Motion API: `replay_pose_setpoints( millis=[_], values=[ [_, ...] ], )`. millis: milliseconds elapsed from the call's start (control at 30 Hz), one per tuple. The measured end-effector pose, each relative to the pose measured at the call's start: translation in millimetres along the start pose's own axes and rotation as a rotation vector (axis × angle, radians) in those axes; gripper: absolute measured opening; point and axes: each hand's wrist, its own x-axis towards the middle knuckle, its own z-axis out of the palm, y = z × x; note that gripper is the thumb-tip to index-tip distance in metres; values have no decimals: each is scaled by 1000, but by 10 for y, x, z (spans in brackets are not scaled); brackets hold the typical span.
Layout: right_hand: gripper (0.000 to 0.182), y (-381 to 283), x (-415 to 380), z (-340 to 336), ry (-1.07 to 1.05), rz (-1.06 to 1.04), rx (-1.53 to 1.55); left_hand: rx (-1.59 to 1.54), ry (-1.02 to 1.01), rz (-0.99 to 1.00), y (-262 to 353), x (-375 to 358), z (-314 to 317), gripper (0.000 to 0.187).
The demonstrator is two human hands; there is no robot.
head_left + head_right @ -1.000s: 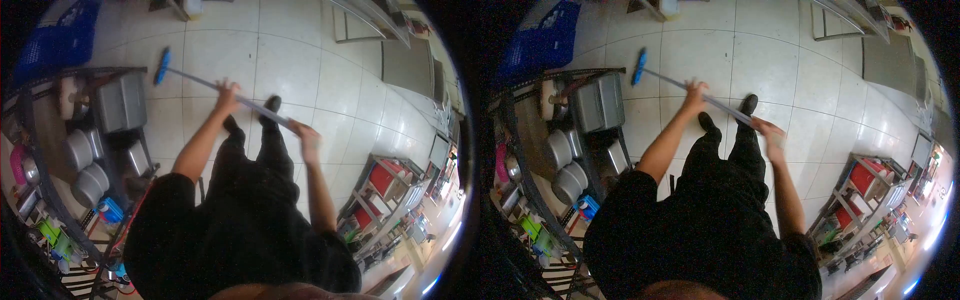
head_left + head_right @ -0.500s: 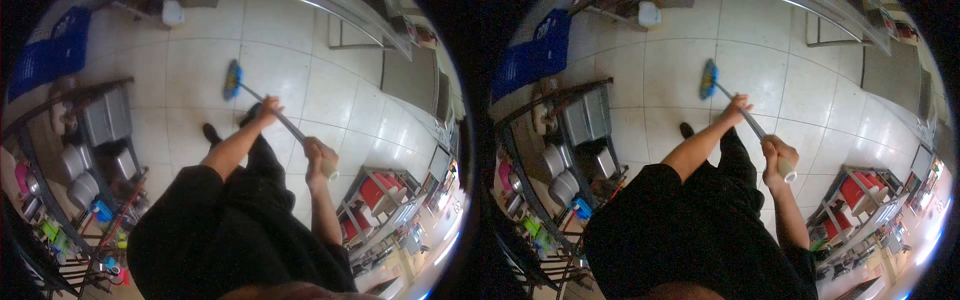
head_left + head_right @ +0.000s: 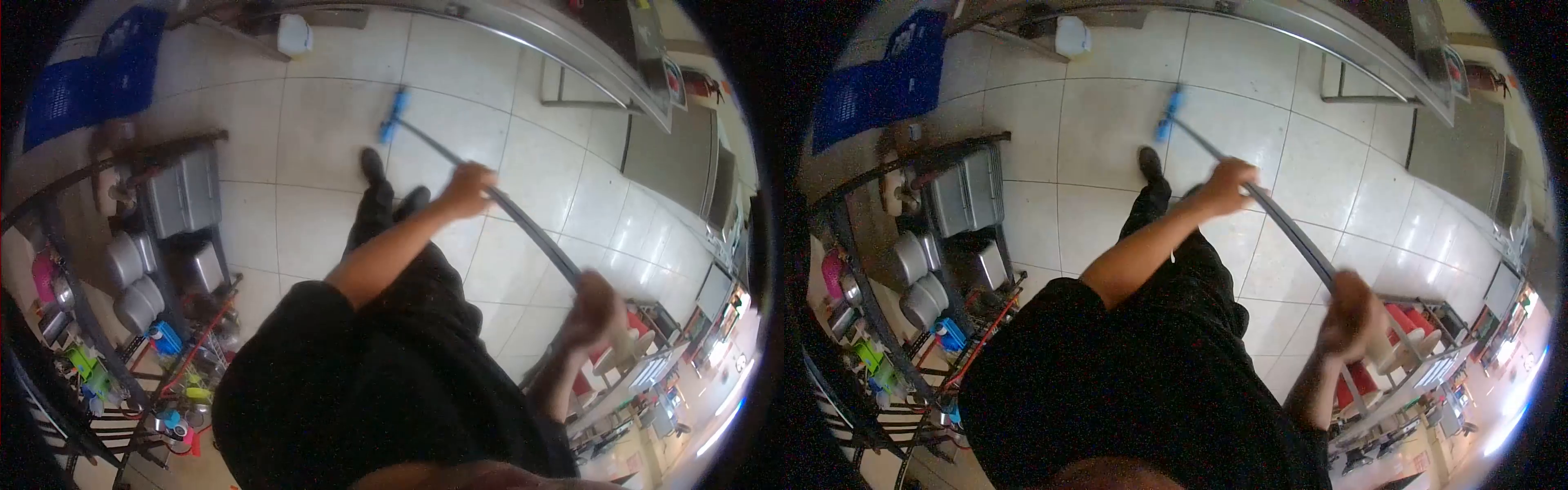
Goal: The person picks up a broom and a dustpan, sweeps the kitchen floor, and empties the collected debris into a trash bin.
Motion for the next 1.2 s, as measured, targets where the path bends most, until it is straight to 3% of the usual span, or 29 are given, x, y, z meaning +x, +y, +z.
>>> replay_pose_setpoints(
  millis=[33, 67, 100, 133, 167, 200, 233, 267, 333, 367, 400, 433, 467, 533, 633, 667, 733, 767, 800, 833, 867, 967, 1000, 1067, 1100, 1167, 1200],
  values=[
    [41, 233, 42, 197, -185, 70, -58, 138, -22, -118, -219, -31, -316, 36],
    [39, 389, 162, 436, -370, 141, -117, 252, 123, -224, -601, -164, -472, 34],
    [36, 280, 202, 858, -515, 207, -96, 427, -9, -437, -939, -224, -769, 31],
    [37, 718, 88, 1223, -654, 320, -53, 501, -46, -629, -1269, -311, -1047, 37],
    [29, 859, -23, 1717, -645, 376, 308, 560, -140, -801, -1518, -313, -1370, 48],
    [18, 1288, -206, 2160, -793, 208, 349, 590, -31, -793, -1720, -366, -1693, 51],
    [18, 998, -89, 2678, -821, -152, 396, 510, 68, -856, -2559, -653, -1818, 52],
    [14, 841, -171, 3044, -808, -67, 512, 936, -3, -625, -2912, -745, -2082, 49],
    [14, 527, 28, 3366, -791, -115, 457, 650, -263, -699, -3118, -489, -2422, 44],
    [18, 444, 118, 3345, -745, 59, 387, 468, -162, -722, -3141, -344, -2303, 43],
    [23, 344, 212, 3279, -700, 236, 314, 374, 105, -575, -3173, -267, -1883, 44],
    [28, 252, 376, 3166, -623, 211, 277, 297, 333, -389, -3207, -190, -1468, 48],
    [32, 144, 571, 3022, -542, 182, 236, 224, 273, -458, -3154, 34, -1132, 60],
    [39, -268, 918, 2746, -577, 92, 63, -30, 187, -564, -2682, 525, -654, 51],
    [37, -569, 1037, 2820, -471, -33, -160, -211, 58, -457, -2231, 983, -104, 36],
    [31, -545, 1035, 2894, -552, -203, -216, -291, -34, -433, -2111, 1091, 12, 40],
    [28, -590, 1052, 3022, -750, -264, -122, -353, -298, -277, -1754, 1260, 73, 37],
    [26, -634, 1108, 2954, -786, -258, -171, -370, -207, -105, -1500, 1380, 119, 36],
    [26, -801, 1158, 2733, -761, -271, -601, -381, -115, 64, -1251, 1478, 122, 35],
    [28, -971, 1210, 2510, -771, -293, -1039, -344, -108, 43, -915, 1579, -48, 35],
    [30, -1208, 1396, 2223, -665, -320, -563, -308, -111, 12, -560, 1631, -265, 35],
    [29, -1516, 1607, 1651, -599, -13, -181, -232, -128, -113, -256, 1562, -746, 35],
    [26, -1224, 1538, 1539, -398, -26, -35, -181, -142, -204, -275, 1544, -891, 35],
    [26, -463, 1335, 1314, 8, -44, 247, 0, 160, -62, -695, 1425, -836, 36],
    [27, 95, 1282, 1141, -151, 38, -160, 84, 149, -71, -928, 1417, -878, 35],
    [32, 301, 1324, 1590, -88, 369, 317, 267, 55, -46, -1687, 1350, -948, 33],
    [34, 538, 1299, 1865, -178, 222, 358, 304, 63, -26, -2068, 1276, -1002, 31]
  ],
)
